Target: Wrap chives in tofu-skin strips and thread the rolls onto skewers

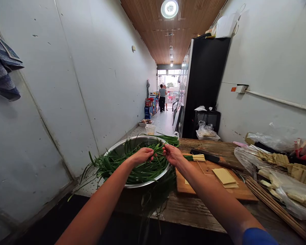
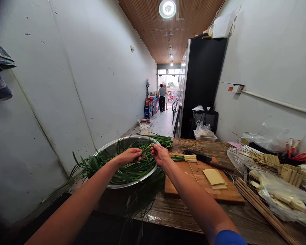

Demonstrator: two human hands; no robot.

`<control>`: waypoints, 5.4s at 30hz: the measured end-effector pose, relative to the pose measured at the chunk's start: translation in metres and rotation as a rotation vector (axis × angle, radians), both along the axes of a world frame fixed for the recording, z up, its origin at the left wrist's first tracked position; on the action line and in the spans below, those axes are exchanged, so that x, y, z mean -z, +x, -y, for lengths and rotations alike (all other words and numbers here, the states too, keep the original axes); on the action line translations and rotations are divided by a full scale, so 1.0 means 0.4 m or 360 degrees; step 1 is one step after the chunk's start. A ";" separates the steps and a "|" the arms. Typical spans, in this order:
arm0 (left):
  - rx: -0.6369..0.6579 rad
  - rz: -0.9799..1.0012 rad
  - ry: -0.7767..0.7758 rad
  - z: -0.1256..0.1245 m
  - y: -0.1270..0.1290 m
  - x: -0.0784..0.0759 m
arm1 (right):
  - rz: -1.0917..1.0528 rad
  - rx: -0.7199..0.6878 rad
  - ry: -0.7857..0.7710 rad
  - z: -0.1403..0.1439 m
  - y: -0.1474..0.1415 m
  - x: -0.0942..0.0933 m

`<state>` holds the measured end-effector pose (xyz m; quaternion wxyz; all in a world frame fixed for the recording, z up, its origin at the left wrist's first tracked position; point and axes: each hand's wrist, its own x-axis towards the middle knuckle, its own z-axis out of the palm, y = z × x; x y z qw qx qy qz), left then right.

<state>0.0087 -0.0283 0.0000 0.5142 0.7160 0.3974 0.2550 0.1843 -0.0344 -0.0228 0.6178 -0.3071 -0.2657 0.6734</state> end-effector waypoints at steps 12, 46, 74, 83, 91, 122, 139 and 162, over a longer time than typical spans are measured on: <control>-0.0010 0.0065 -0.0083 0.007 0.009 0.005 | 0.0003 0.0034 0.0029 -0.004 0.001 0.012; -0.0078 0.0029 -0.0201 0.021 0.018 0.009 | -0.0032 0.0061 0.0001 -0.005 0.000 0.020; -0.0082 -0.0049 -0.0131 0.038 0.039 -0.011 | -0.0064 0.0044 0.0158 0.003 0.000 0.029; -0.0114 0.0045 -0.0152 0.031 0.037 0.001 | -0.0016 0.0128 0.0147 0.001 -0.005 0.031; -0.0206 -0.0013 0.0120 0.012 0.051 0.002 | 0.0142 0.0068 0.0230 0.008 -0.022 0.033; 0.0033 0.0122 -0.0094 0.022 0.083 -0.012 | 0.1431 0.0328 0.0880 0.036 0.016 0.029; 0.0229 0.0019 -0.0009 0.035 0.074 -0.032 | 0.0808 -0.0090 0.0551 0.044 0.029 -0.007; -0.0092 -0.0488 0.0707 0.052 0.087 -0.126 | 0.2793 0.0286 0.1517 0.087 0.042 -0.189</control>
